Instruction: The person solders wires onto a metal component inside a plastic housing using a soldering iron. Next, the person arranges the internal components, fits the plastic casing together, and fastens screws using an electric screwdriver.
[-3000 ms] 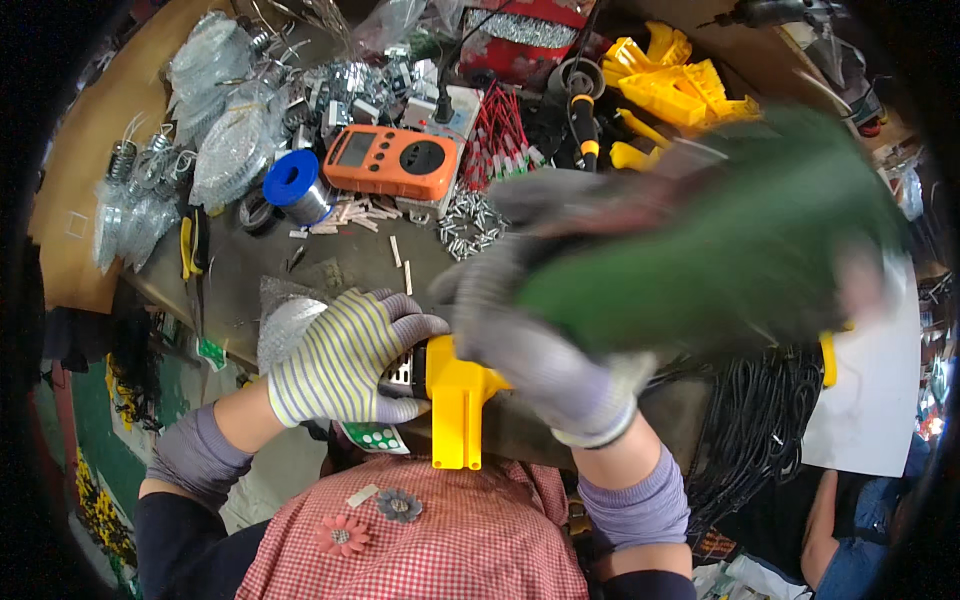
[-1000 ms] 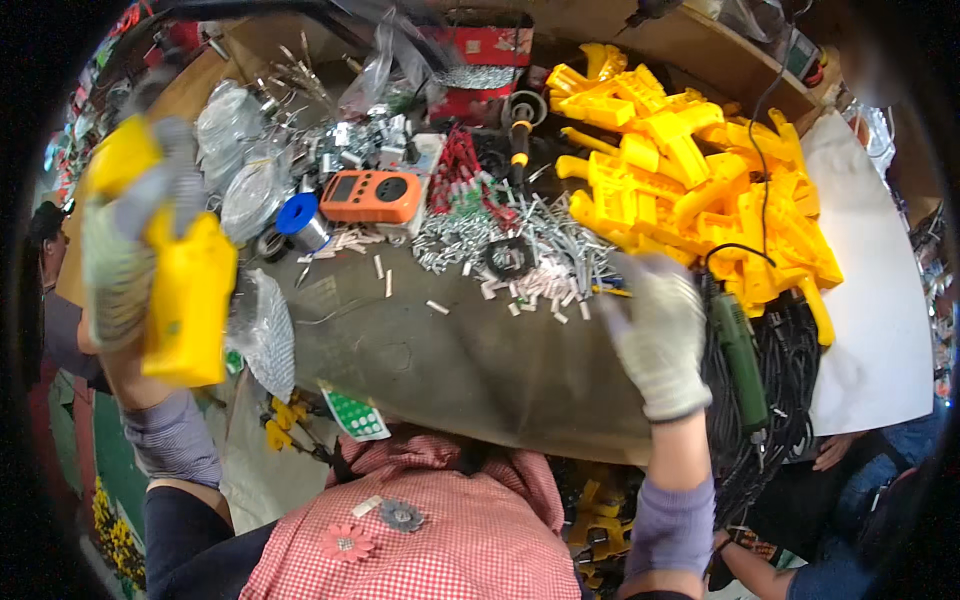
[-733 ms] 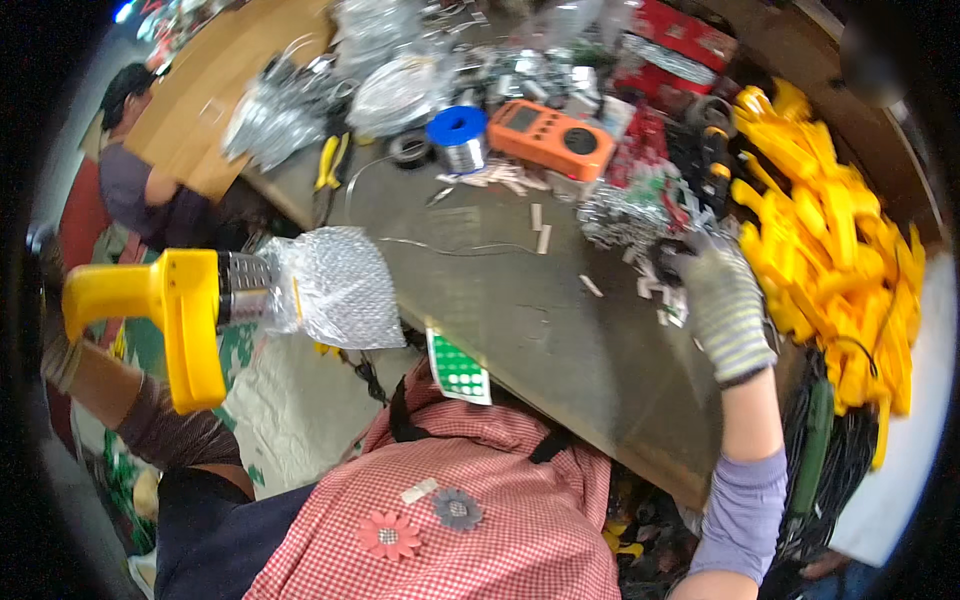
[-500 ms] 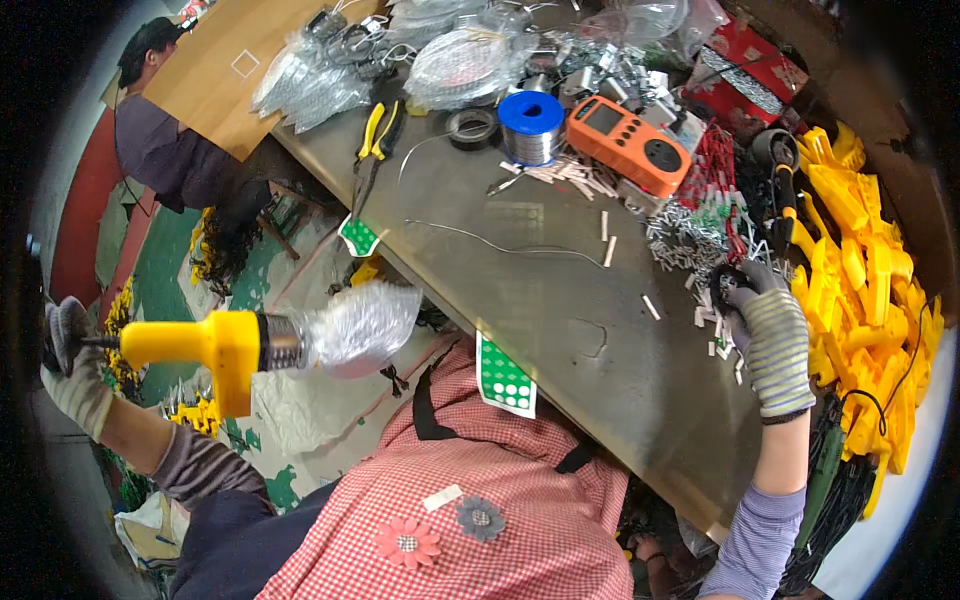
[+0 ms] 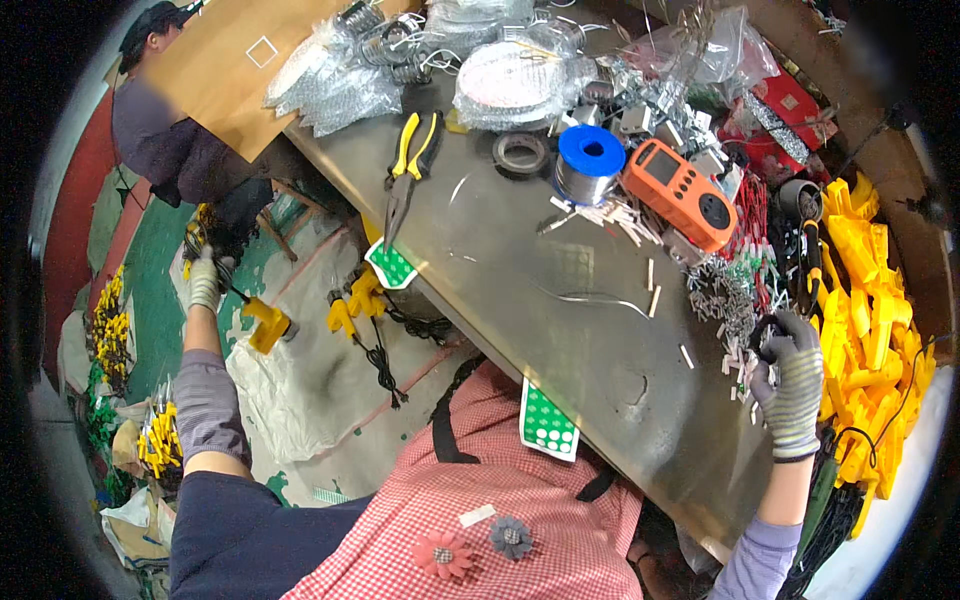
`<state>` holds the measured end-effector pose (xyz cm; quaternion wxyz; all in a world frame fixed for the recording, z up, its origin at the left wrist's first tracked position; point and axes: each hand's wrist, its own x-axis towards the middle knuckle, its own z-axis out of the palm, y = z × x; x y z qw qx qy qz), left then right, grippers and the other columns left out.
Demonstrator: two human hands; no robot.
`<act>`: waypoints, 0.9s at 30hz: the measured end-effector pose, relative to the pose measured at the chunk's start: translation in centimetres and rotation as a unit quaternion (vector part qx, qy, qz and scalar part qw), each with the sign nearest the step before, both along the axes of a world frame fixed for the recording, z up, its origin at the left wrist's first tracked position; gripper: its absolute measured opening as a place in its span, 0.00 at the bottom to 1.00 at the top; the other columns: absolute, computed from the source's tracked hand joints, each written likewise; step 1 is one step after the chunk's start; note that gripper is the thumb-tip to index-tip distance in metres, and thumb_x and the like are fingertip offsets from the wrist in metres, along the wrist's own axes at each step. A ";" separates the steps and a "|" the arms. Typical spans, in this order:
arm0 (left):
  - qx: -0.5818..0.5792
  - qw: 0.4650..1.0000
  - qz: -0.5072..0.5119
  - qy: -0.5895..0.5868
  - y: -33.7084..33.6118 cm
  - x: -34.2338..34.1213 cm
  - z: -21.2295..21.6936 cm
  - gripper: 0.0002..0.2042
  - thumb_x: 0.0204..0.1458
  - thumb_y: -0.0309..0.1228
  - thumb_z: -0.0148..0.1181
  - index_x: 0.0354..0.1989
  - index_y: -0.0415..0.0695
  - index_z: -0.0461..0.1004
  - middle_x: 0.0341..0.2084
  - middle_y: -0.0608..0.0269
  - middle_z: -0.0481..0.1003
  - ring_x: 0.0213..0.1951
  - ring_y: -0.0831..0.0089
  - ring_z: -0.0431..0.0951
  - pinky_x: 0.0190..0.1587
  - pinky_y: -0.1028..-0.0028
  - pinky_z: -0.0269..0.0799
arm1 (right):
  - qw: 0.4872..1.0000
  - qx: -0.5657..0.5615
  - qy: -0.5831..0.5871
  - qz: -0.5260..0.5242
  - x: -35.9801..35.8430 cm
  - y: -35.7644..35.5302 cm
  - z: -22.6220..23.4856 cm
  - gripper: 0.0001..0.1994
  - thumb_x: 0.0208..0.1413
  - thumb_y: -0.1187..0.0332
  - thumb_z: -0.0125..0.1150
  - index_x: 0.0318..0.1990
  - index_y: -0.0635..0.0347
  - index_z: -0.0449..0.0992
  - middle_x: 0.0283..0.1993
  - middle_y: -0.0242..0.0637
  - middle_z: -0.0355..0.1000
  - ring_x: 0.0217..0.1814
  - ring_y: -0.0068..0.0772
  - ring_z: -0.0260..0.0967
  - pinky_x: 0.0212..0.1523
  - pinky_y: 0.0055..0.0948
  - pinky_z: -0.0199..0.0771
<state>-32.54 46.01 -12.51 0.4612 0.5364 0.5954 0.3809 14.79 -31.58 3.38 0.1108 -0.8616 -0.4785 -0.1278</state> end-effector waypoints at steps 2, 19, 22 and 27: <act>-0.011 0.989 -0.049 0.142 -0.5 -1.2 -4.3 0.19 0.60 0.42 0.53 0.38 0.34 0.74 0.26 0.54 0.79 0.21 0.65 0.78 0.22 0.65 0.70 | 0.999 0.002 -0.022 -0.033 -1.1 -0.3 0.8 0.13 0.40 0.81 0.59 0.36 0.60 0.69 0.56 0.50 0.70 0.57 0.54 0.68 0.56 0.43 0.70; 0.471 0.863 0.032 0.182 -12.2 17.7 -1.8 0.23 0.58 0.35 0.58 0.60 0.37 0.70 0.55 0.42 0.71 0.59 0.46 0.68 0.65 0.53 0.59 | 0.984 0.029 0.014 -0.173 -14.5 -2.8 -0.3 0.17 0.35 0.72 0.65 0.37 0.55 0.68 0.48 0.50 0.70 0.44 0.55 0.68 0.44 0.47 0.71; 0.612 0.787 -0.072 0.045 -18.8 26.2 12.1 0.19 0.53 0.25 0.60 0.55 0.40 0.74 0.52 0.51 0.74 0.56 0.56 0.71 0.62 0.62 0.64 | 0.978 0.057 0.076 -0.187 -15.1 -4.1 -2.3 0.21 0.37 0.63 0.69 0.40 0.56 0.71 0.48 0.48 0.70 0.45 0.54 0.69 0.46 0.48 0.71; 0.607 0.674 -0.401 0.129 -28.6 40.1 18.7 0.17 0.53 0.37 0.63 0.48 0.42 0.76 0.45 0.49 0.78 0.47 0.51 0.79 0.51 0.57 0.74 | 0.967 0.126 0.073 -0.210 -15.7 -4.4 -3.8 0.25 0.39 0.60 0.71 0.47 0.55 0.72 0.48 0.47 0.71 0.47 0.53 0.68 0.49 0.48 0.70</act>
